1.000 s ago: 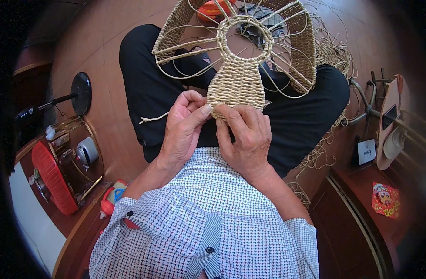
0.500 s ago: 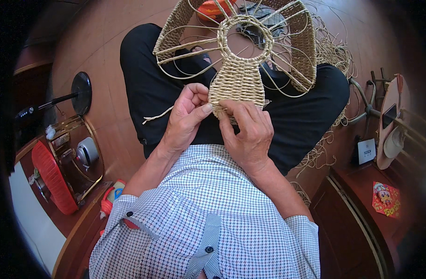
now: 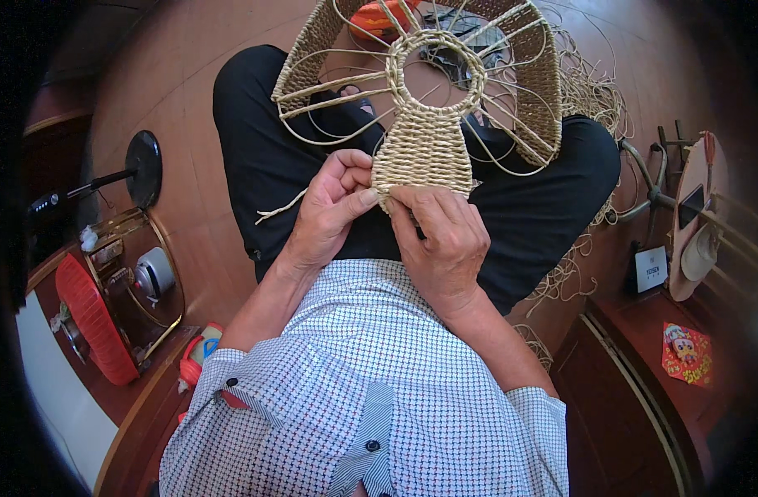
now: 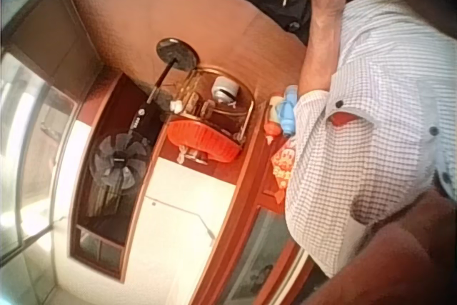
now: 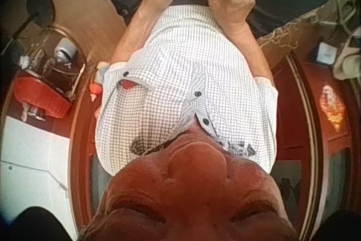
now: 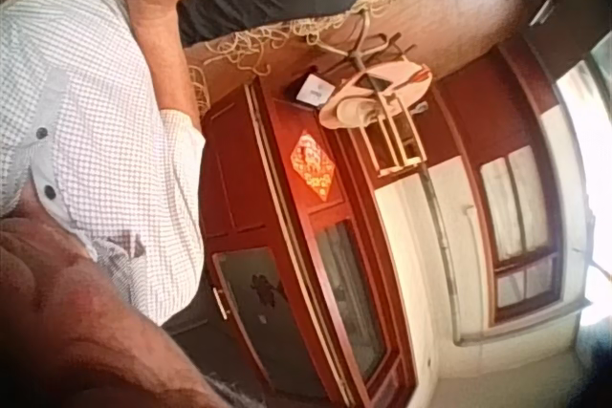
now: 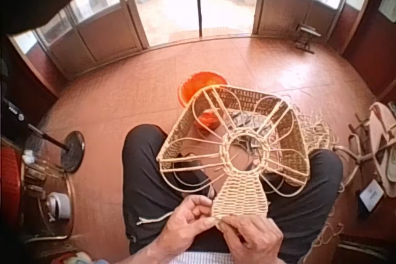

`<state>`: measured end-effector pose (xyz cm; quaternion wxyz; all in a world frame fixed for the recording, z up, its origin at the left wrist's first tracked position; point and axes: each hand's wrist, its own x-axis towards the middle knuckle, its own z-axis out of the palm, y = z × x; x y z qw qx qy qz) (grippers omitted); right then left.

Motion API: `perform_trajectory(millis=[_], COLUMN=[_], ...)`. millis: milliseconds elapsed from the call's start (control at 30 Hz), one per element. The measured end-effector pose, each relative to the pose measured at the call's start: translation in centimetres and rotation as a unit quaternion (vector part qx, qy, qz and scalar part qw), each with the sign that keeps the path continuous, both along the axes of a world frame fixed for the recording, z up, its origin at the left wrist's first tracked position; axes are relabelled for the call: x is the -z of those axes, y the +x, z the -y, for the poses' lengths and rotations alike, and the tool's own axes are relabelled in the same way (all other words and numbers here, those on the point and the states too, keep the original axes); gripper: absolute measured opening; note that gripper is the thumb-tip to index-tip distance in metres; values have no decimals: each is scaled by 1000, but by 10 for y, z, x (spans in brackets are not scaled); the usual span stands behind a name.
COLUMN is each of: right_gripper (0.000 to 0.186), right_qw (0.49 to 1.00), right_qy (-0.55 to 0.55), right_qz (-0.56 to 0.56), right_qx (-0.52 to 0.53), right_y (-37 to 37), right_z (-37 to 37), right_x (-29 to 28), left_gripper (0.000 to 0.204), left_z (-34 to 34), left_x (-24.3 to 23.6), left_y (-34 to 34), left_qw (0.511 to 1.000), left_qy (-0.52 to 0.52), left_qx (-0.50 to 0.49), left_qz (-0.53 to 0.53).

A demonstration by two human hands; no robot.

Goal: Weaving a decorative straw or rattan object by hand in a workshop.

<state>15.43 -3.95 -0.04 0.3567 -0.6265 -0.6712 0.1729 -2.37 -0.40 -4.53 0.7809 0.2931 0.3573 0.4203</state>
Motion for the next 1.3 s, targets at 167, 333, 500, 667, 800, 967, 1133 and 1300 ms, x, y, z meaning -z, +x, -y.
perform_trajectory(millis=[167, 333, 500, 667, 800, 967, 1133, 1300], right_gripper=[15, 10, 10, 14, 20, 20, 24, 26], right_qw=[1000, 999, 992, 966, 962, 982, 983, 990], right_qy=[5, -35, -99, -65, -37, -113, -150, -49], right_qz=[2, -32, -10, 169, 203, 109, -57, -87], right_qx=[-7, -1, -81, -183, -177, -109, -89, -97], right_y=[1, 3, 7, 1, -5, -18, -6, -2], right_z=[-1, -14, -24, -20, -22, -18, -12, -17], right_x=[-6, -22, -26, -25, -27, -25, -20, -23], left_gripper=[50, 73, 71, 67, 68, 62, 62, 66], left_z=[1, -2, 2, 7, 4, 2, 5, 1], left_x=[5, 3, 4, 5, 2, -1, 0, -13], left_y=[-2, -3, -2, -1, 1, 3, 1, 2], left_qw=[1000, 999, 999, 999, 999, 996, 998, 997], left_qy=[-4, -3, -18, -12, -6, 33, 10, 4], left_qx=[10, 22, 7, 1, -11, -25, -29, -14], left_qz=[0, -34, -27, -37, -34, -80, -59, -80])
